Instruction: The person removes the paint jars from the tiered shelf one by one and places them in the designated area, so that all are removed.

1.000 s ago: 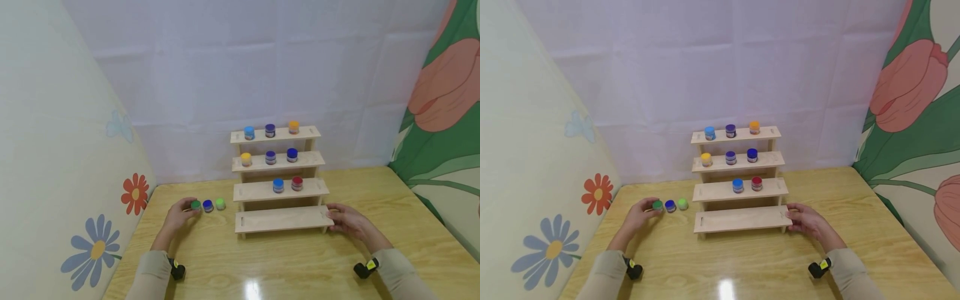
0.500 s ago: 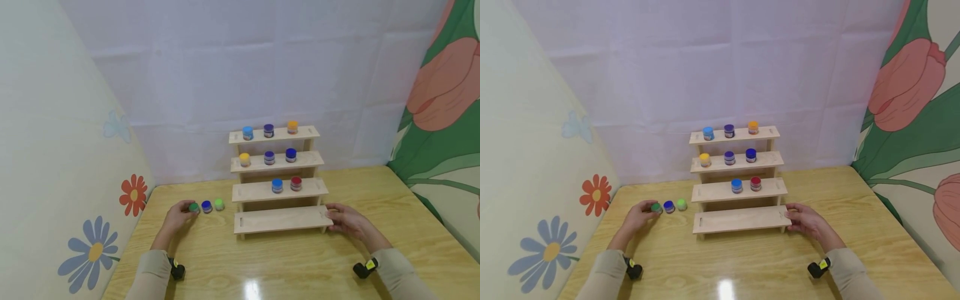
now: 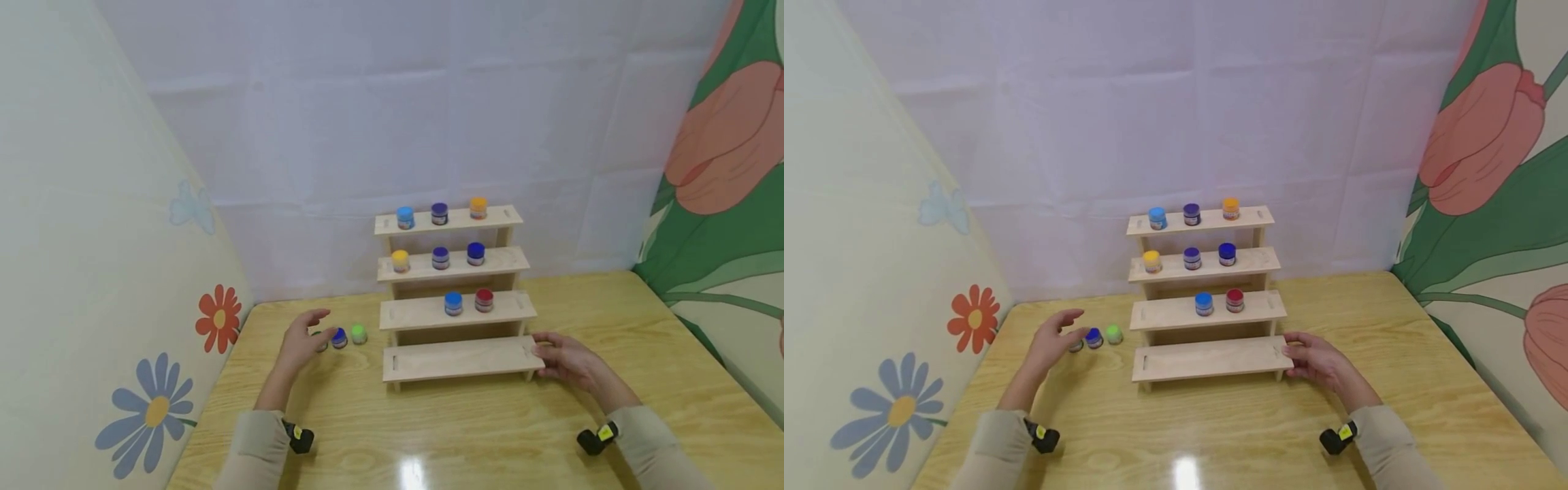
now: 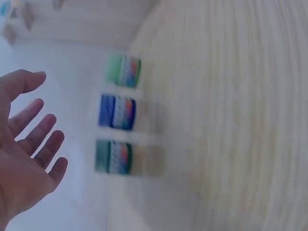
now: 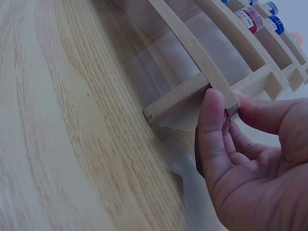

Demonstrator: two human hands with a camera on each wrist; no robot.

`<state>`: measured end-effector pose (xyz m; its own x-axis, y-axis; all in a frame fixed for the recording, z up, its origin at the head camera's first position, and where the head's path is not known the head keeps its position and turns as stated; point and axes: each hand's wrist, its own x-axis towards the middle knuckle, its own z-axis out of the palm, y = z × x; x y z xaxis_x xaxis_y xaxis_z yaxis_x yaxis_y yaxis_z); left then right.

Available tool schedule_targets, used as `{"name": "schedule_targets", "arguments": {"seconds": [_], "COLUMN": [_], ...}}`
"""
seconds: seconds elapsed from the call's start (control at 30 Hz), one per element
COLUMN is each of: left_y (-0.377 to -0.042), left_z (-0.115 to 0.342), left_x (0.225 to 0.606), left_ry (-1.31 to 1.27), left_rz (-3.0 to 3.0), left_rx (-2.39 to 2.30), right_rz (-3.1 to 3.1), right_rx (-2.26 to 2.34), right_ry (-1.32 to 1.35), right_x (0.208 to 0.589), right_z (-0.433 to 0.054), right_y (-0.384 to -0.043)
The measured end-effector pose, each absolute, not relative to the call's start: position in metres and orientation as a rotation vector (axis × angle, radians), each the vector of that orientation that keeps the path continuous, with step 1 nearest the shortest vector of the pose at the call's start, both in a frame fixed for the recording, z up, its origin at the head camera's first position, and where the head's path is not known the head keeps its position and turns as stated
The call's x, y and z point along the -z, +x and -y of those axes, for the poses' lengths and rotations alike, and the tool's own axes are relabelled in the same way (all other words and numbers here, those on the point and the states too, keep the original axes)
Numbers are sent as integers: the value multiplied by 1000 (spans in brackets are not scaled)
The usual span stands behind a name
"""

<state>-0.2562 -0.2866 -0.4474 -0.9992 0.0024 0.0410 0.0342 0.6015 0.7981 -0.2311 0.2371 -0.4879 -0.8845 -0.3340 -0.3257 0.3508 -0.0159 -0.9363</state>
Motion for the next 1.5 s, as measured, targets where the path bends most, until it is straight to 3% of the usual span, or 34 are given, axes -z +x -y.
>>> {"name": "schedule_targets", "arguments": {"seconds": [0.63,1.5], "left_y": [-241,-267], "left_z": [181,96], "left_x": [402,414], "left_ry": [-500,-592], "left_rz": [2566,2634], "left_rx": [1485,1630], "right_rz": [-1793,-1785], "right_rx": [1955,1975], "right_ry": [-19,-24], "right_x": [487,492], "right_z": [-237,-239], "right_y": [-230,-232]}}
